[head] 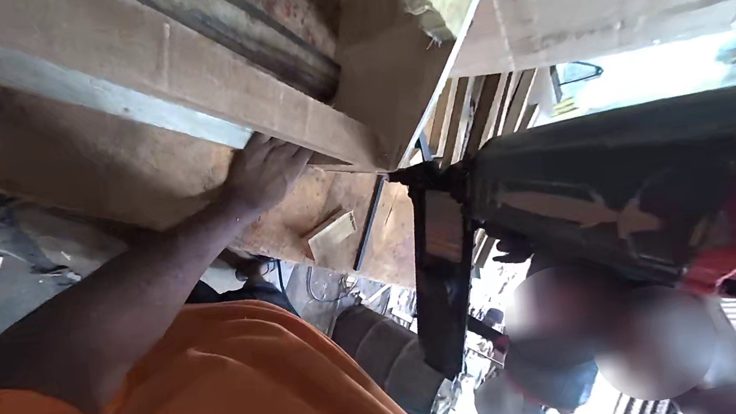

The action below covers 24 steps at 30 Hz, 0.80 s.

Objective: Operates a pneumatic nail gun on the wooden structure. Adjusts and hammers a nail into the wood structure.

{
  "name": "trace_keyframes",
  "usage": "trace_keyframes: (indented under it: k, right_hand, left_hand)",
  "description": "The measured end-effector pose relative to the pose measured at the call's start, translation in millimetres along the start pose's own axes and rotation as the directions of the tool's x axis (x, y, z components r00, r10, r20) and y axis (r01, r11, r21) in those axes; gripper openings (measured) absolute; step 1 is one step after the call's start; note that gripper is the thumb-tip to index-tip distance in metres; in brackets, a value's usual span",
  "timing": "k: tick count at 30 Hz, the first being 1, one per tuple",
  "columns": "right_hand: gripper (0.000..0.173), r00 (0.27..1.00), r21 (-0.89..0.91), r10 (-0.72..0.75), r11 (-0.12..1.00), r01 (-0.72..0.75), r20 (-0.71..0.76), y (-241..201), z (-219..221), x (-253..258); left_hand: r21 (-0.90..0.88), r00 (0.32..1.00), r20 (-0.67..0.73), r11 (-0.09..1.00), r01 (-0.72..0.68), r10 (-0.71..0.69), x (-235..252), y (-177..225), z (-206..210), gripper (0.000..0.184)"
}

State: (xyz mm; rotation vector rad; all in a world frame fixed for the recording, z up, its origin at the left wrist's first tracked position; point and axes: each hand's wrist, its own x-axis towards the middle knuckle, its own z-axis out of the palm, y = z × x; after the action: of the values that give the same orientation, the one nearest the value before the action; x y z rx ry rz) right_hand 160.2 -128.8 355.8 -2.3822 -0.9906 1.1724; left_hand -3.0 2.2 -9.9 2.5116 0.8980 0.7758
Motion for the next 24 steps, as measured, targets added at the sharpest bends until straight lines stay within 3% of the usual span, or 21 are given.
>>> trace_keyframes:
  k: [5, 8, 12, 16, 17, 19, 22, 24]
  right_hand:
    - [0.005, 0.999, -0.004, -0.040, 0.999, 0.040, -0.010, 6, 2, 3]
    - [0.006, 0.999, 0.000, -0.046, 0.999, 0.046, 0.000, 8, 4, 9]
    - [0.004, 1.000, 0.003, 0.014, 1.000, -0.014, -0.003, 11, 3, 14]
    - [0.005, 0.981, 0.197, -0.091, 0.979, 0.057, 0.169, 42, -4, 13]
    - [0.005, 0.984, 0.204, -0.039, 0.979, 0.003, 0.172, 40, 0, 12]
    - [0.006, 0.990, 0.072, 0.129, 0.988, -0.133, 0.066, 18, 14, 14]
    - [0.015, 0.998, 0.021, 0.060, 0.998, -0.061, 0.022, 12, 5, 9]
    - [0.009, 0.998, 0.008, 0.060, 0.998, -0.060, 0.010, 14, -6, -3]
  left_hand:
    - [0.038, 1.000, 0.010, 0.999, -0.001, 0.000, 1, -2, 4, 0.029]
    - [0.065, 0.999, -0.051, 0.998, -0.004, 0.008, 1, -1, 6, 0.027]
    - [0.039, 1.000, -0.019, 0.999, 0.001, 0.000, 2, -2, 4, 0.024]
    - [0.059, 1.000, -0.003, 0.998, 0.011, -0.010, 2, 0, 3, 0.025]
    - [0.061, 1.000, -0.010, 0.998, 0.010, -0.009, 1, 1, 3, 0.026]
    - [0.064, 0.999, -0.039, 0.998, 0.009, -0.007, 1, -3, 8, 0.026]
    - [0.020, 1.000, 0.000, 1.000, -0.011, 0.011, 0, -3, 7, 0.025]
    - [0.001, 1.000, 0.021, 1.000, -0.013, 0.013, 0, 0, 3, 0.024]
